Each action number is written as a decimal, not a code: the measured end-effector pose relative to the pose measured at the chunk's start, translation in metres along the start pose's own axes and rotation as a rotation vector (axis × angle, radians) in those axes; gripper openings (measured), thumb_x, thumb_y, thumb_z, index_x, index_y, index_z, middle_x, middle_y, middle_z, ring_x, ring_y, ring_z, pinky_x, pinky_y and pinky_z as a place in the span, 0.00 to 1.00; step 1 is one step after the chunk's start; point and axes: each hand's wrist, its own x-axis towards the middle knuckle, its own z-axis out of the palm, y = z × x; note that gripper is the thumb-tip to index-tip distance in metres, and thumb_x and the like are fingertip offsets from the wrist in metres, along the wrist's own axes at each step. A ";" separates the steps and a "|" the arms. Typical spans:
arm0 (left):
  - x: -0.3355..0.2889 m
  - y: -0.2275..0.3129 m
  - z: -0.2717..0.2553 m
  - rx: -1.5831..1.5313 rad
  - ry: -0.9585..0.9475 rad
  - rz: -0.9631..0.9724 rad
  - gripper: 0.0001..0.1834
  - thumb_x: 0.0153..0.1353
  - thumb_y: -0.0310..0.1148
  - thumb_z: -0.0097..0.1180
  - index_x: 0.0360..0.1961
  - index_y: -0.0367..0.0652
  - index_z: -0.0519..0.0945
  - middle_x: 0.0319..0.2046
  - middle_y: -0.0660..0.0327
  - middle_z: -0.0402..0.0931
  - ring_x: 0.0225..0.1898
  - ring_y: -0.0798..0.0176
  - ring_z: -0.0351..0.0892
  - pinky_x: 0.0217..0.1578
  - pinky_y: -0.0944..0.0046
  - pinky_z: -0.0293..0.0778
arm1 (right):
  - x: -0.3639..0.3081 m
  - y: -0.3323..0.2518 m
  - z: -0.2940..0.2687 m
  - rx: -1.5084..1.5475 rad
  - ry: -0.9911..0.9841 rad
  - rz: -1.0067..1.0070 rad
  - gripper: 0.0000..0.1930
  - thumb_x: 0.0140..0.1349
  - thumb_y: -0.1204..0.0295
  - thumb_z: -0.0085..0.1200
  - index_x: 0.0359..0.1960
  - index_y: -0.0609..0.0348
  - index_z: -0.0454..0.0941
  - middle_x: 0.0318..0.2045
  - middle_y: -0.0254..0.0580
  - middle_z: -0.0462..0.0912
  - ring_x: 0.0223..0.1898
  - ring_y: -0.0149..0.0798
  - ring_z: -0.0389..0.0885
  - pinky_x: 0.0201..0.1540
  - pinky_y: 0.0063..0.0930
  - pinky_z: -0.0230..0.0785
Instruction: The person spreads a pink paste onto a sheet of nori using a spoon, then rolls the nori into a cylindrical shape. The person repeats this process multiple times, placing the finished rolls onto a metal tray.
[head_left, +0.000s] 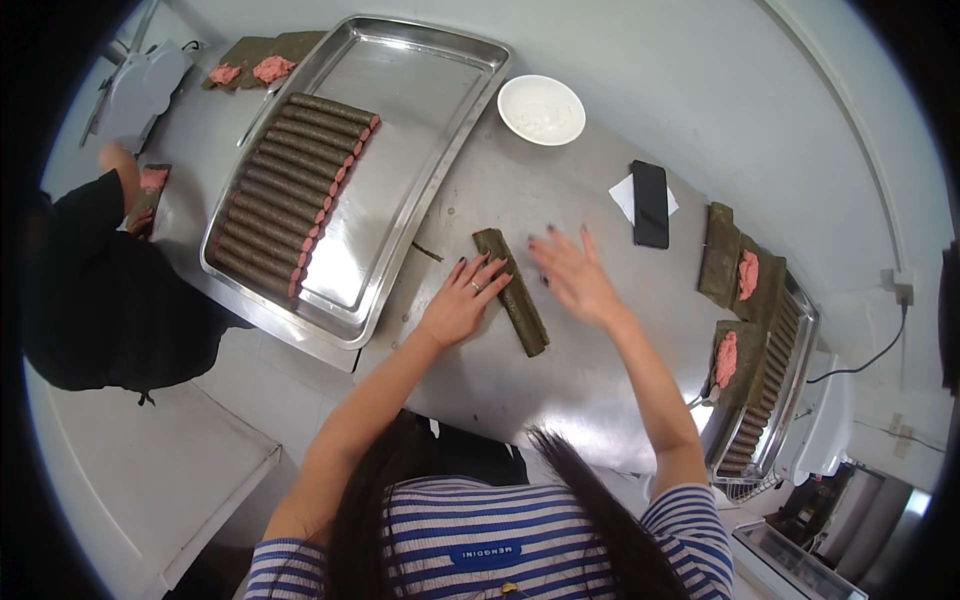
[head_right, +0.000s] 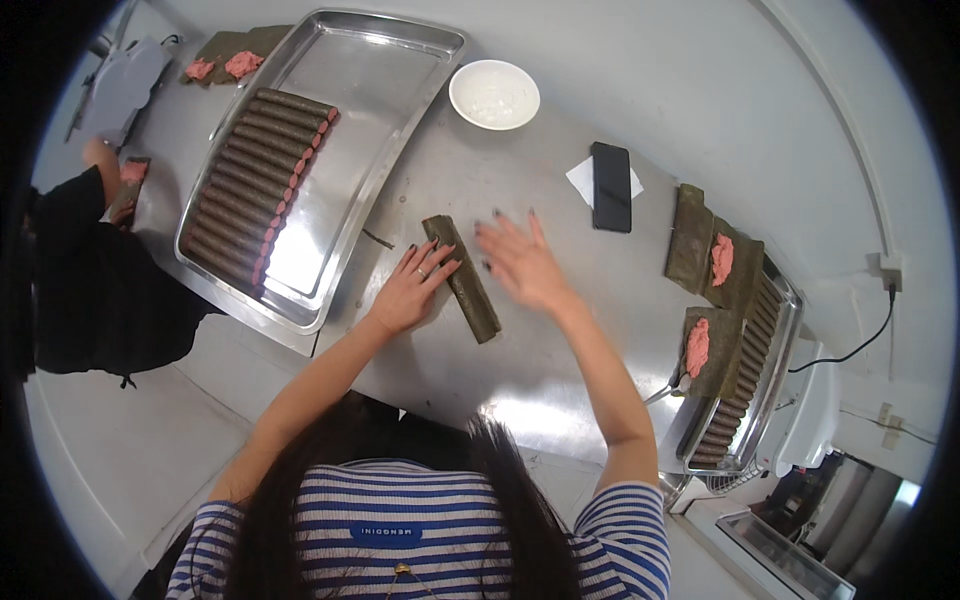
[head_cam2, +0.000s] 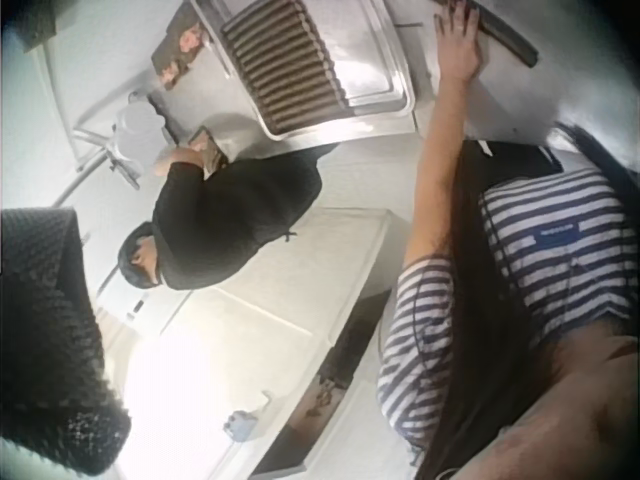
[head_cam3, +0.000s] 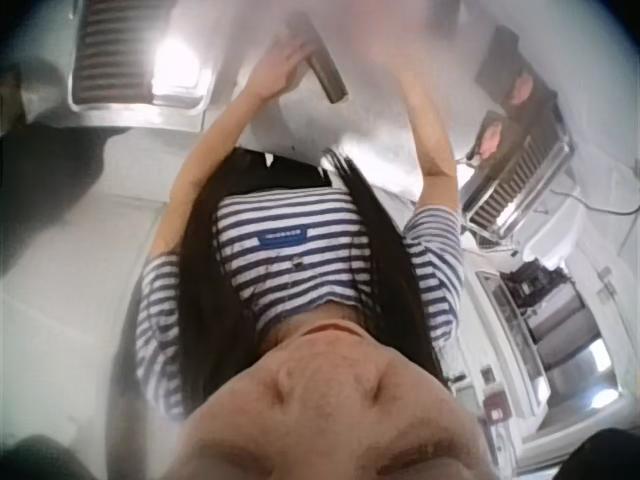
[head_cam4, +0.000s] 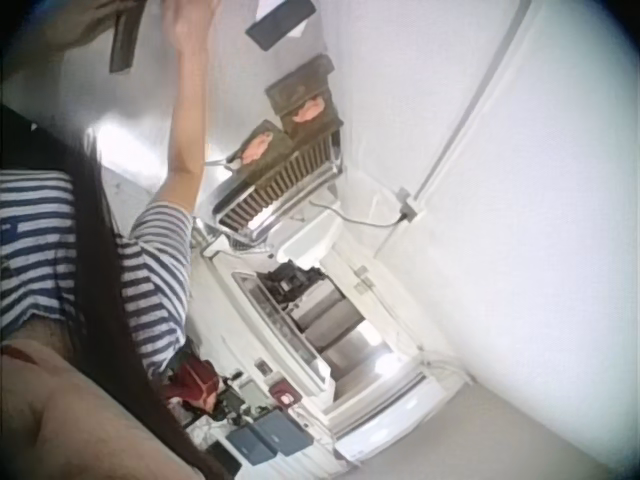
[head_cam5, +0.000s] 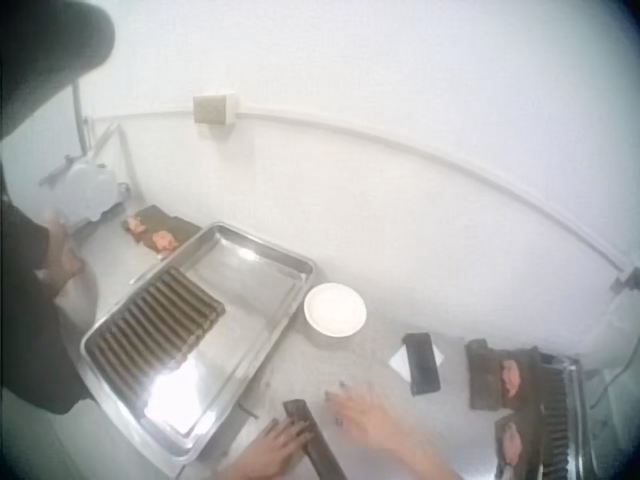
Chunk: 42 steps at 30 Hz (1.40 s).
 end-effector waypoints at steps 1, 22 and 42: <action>0.007 -0.002 -0.001 0.003 0.010 0.004 0.33 0.50 0.22 0.51 0.61 0.49 0.68 0.67 0.60 0.57 0.67 0.48 0.55 0.66 0.45 0.54 | -0.015 -0.009 0.001 -0.009 -0.061 0.026 0.23 0.61 0.69 0.46 0.60 0.53 0.70 0.63 0.36 0.68 0.70 0.43 0.56 0.70 0.61 0.32; 0.009 -0.002 -0.003 0.000 0.014 -0.010 0.31 0.54 0.22 0.49 0.62 0.51 0.67 0.67 0.62 0.58 0.68 0.50 0.55 0.66 0.45 0.54 | -0.119 -0.062 0.022 -0.027 -0.296 0.141 0.29 0.54 0.70 0.48 0.61 0.55 0.68 0.67 0.34 0.62 0.70 0.43 0.54 0.70 0.61 0.35; 0.006 -0.007 0.003 0.005 0.003 0.001 0.32 0.53 0.24 0.50 0.62 0.50 0.67 0.67 0.61 0.57 0.68 0.49 0.54 0.66 0.45 0.52 | 0.023 -0.002 0.041 -0.022 -0.100 -0.008 0.28 0.53 0.73 0.46 0.59 0.59 0.69 0.66 0.35 0.64 0.71 0.42 0.52 0.70 0.60 0.34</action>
